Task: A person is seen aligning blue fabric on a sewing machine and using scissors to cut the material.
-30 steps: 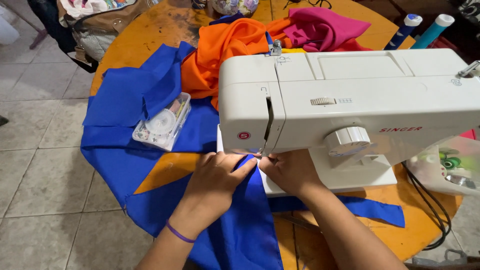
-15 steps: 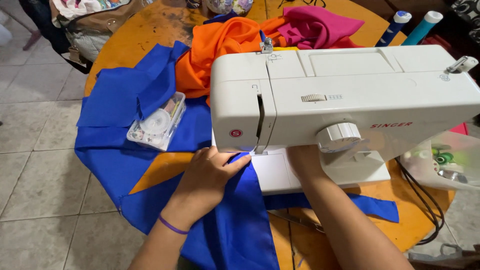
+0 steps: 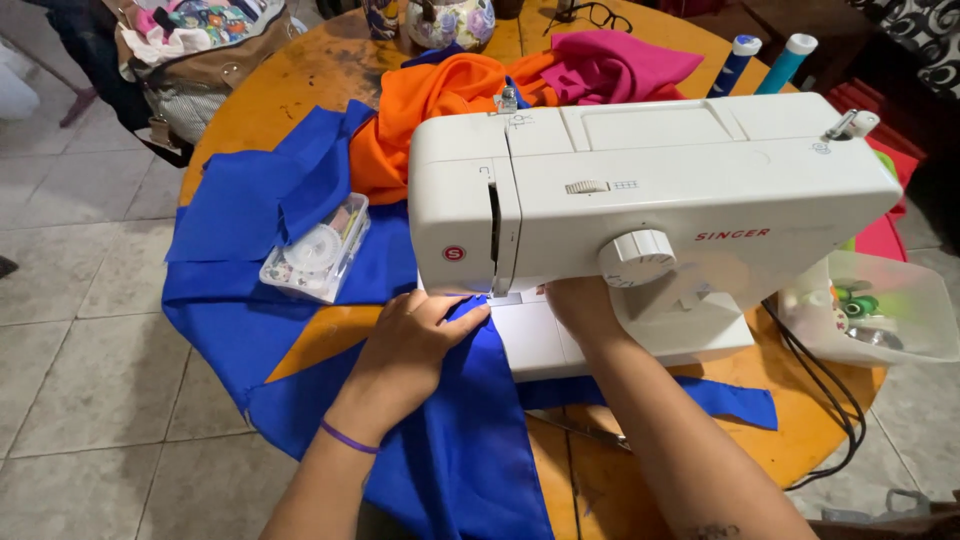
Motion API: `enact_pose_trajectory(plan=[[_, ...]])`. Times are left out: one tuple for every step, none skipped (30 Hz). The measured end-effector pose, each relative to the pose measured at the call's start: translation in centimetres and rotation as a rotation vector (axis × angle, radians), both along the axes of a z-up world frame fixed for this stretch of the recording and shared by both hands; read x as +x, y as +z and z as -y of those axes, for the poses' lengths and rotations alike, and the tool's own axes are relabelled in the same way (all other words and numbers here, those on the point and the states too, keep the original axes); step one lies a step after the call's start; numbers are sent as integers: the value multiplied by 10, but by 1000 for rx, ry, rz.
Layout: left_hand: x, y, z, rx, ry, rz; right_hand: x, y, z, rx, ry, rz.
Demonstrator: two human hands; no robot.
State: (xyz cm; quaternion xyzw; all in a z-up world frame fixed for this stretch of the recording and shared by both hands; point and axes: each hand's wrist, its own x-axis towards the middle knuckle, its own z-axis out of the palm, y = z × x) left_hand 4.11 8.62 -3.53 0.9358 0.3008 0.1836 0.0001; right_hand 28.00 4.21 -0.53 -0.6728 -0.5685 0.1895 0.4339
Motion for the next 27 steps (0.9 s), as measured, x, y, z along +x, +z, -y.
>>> enact_pose_trajectory(plan=[[-2,-5,0,5,-1,-1,-1,0,6,5,-1,-1],[-3,-9,-2,-1,-13,14,-1,1,10,-1,-9,-17],[-5,-14,-4,-6,-26,28,-2,2,14,-7,-16,-34],[-6,-10,0,1,-25,31,-2,0,24,0,-15,-31],[-6,-7,3,3,-36,65,-3,-3,32,-7,-20,-43],[-7,-5,8,-3,-46,100,-3,-8,42,-21,-24,-55],[-9,-3,9,-3,-45,103,-13,-3,58,-21,-23,-52],[-11,-1,11,30,-134,228,-22,2,75,-173,-34,123],[-13,1,13,63,-224,353,-30,6,92,-324,-44,300],[-13,-2,15,59,-225,352,-35,-4,95,-328,-45,299],[-13,-5,17,68,-207,354,-40,-13,99,-356,2,321],[-12,-5,16,84,-193,355,-44,-22,101,-376,45,343],[-11,-6,17,88,-198,354,-46,-28,103,-373,40,341],[-10,-6,18,97,-190,366,-47,-35,104,-255,59,315],[-10,-6,19,106,-182,379,-50,-41,105,-137,78,288],[-9,-3,22,109,-179,380,-53,-40,107,-134,81,289],[-7,0,25,46,-204,401,-57,-39,108,114,45,399],[-6,3,28,-17,-229,421,-61,-39,109,362,9,504],[-6,1,30,-16,-226,420,-64,-35,108,364,12,503],[-6,-1,31,-82,-212,412,-67,-30,107,469,18,587],[-6,-3,32,-147,-197,404,-70,-26,106,574,26,671],[-5,-4,33,-144,-196,405,-71,-24,106,577,26,671],[-5,-4,33,-96,-175,412,-73,-22,107,601,67,674],[-5,-4,34,-51,-153,419,-74,-20,108,622,109,677],[-5,-3,35,-50,-151,419,-72,-22,107,623,111,676],[-5,-2,36,-44,-152,421,-71,-24,107,614,135,685],[-5,-1,37,-38,-153,422,-70,-27,107,605,159,694]])
